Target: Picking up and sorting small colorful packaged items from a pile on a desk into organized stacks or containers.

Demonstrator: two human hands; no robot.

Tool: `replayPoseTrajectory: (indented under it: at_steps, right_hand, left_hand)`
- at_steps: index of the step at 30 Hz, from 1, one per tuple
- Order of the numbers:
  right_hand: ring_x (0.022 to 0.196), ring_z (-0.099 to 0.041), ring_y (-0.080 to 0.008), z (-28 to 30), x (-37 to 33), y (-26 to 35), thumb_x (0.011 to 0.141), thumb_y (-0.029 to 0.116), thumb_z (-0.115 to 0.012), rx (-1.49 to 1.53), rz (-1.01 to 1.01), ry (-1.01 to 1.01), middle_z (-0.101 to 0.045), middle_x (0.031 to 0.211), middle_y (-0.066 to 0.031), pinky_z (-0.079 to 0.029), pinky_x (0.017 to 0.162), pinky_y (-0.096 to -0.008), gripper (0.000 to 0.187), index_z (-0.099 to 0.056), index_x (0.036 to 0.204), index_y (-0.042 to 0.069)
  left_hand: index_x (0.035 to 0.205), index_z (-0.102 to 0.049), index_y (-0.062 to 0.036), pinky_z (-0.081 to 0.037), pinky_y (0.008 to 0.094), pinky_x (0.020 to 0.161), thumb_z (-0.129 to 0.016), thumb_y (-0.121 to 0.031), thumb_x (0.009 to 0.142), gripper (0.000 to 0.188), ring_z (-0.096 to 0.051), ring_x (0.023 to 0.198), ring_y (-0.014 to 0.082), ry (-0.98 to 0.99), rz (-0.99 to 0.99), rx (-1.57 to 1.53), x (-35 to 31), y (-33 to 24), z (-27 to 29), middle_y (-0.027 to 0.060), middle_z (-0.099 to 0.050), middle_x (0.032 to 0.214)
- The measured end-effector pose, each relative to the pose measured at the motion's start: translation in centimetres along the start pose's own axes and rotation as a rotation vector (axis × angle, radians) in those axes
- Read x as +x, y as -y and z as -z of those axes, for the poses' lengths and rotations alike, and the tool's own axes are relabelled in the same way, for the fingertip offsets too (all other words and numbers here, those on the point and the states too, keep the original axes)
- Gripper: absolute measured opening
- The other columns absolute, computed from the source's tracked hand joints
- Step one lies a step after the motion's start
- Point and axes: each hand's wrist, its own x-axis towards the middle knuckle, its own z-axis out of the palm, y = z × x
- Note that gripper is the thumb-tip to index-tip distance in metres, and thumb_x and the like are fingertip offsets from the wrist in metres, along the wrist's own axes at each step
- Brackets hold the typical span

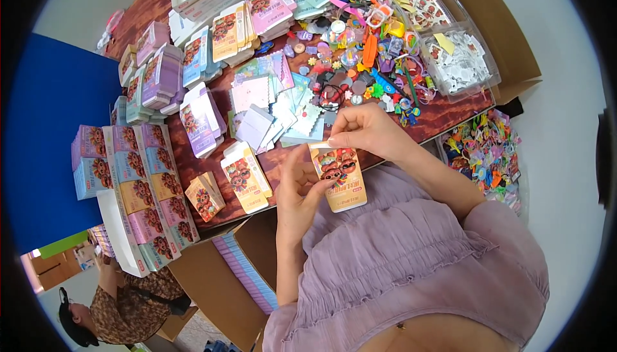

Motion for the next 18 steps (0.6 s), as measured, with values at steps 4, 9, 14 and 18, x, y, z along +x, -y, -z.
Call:
replayPoseTrajectory:
  at_steps: [4,9,14,18]
  right_hand:
    - [0.080,-0.061,-0.0045,-0.3,0.7,-0.7,0.092,0.008,-0.066,0.064,0.029,0.002,-0.068,0.087,-0.0025,-0.049,0.069,-0.0209,0.010,-0.065,0.092,-0.002]
    - [0.089,-0.062,-0.0076,-1.0,0.9,-0.9,0.094,0.009,-0.063,0.088,0.055,0.026,-0.068,0.095,-0.0026,-0.050,0.079,-0.0236,0.014,-0.066,0.101,-0.002]
    - [0.088,-0.062,-0.0070,-1.2,1.1,-1.5,0.093,0.010,-0.064,0.046,0.038,0.054,-0.068,0.093,-0.0024,-0.050,0.078,-0.0237,0.015,-0.067,0.101,-0.002]
    - [0.081,-0.061,-0.0053,-0.7,1.4,-1.3,0.091,0.009,-0.065,-0.108,0.053,0.072,-0.068,0.087,-0.0014,-0.049,0.072,-0.0227,0.012,-0.067,0.097,-0.002]
  left_hand:
    - [0.139,-0.035,-0.0049,-0.055,0.0260,0.074,-0.064,0.012,0.083,0.065,-0.066,0.090,0.0164,-0.068,0.041,-0.057,0.1,0.8,0.2,0.0131,-0.065,0.104]
    - [0.135,-0.039,-0.0041,-0.056,0.0257,0.072,-0.063,0.012,0.085,0.058,-0.065,0.086,0.0138,-0.152,-0.022,-0.057,0.3,1.2,0.3,0.0107,-0.064,0.103]
    - [0.130,-0.052,-0.0018,-0.053,0.0238,0.068,-0.069,0.010,0.082,0.053,-0.062,0.080,0.0103,-0.065,0.041,0.136,0.6,1.3,0.8,0.0060,-0.063,0.101]
    - [0.131,-0.050,-0.0022,-0.053,0.0232,0.067,-0.070,0.009,0.081,0.054,-0.063,0.080,0.0104,-0.062,0.079,0.008,0.6,1.2,0.8,0.0068,-0.063,0.100]
